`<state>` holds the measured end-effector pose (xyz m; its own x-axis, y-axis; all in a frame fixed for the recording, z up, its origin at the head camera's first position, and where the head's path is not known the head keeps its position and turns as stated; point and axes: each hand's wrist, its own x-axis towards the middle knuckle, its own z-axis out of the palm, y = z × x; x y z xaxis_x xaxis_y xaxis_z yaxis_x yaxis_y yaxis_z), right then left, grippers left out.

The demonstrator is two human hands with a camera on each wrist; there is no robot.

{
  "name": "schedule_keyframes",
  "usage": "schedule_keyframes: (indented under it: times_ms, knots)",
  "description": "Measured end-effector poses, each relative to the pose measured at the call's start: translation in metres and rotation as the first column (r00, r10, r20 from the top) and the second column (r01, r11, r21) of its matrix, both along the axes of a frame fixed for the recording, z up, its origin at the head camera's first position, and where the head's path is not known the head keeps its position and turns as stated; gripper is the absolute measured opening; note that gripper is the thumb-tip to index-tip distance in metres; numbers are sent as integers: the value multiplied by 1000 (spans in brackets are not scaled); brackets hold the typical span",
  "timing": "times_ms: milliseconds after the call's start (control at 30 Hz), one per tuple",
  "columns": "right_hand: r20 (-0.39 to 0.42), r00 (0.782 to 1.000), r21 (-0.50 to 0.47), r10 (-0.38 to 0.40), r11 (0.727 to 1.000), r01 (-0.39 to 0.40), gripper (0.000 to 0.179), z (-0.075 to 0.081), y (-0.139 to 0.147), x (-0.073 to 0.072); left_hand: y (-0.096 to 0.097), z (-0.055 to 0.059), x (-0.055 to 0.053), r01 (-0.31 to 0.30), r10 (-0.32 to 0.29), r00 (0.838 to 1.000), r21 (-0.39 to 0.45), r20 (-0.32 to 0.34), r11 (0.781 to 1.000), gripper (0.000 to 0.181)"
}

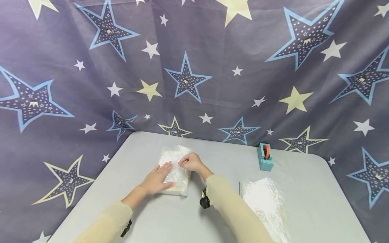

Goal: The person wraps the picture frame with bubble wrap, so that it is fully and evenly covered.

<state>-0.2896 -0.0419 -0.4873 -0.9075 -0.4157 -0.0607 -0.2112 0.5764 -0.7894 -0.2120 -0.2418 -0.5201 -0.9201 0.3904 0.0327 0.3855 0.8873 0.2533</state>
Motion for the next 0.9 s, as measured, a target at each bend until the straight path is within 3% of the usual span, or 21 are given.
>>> schedule_keyframes:
  times_ms: [200,567,900]
  knots:
    - [-71,997,70,11,998,-6,9,-5,-13,1,3,3,0,4,-4,1000,-18,9,1000,82]
    - [-195,980,105,47,994,-27,19,-5,-23,4,0,4,1,-3,3,1000,-3,11,1000,82]
    - [-197,980,225,23,974,22,11,-7,-28,10,2,4,2,-1,1,1000,-2,11,1000,82]
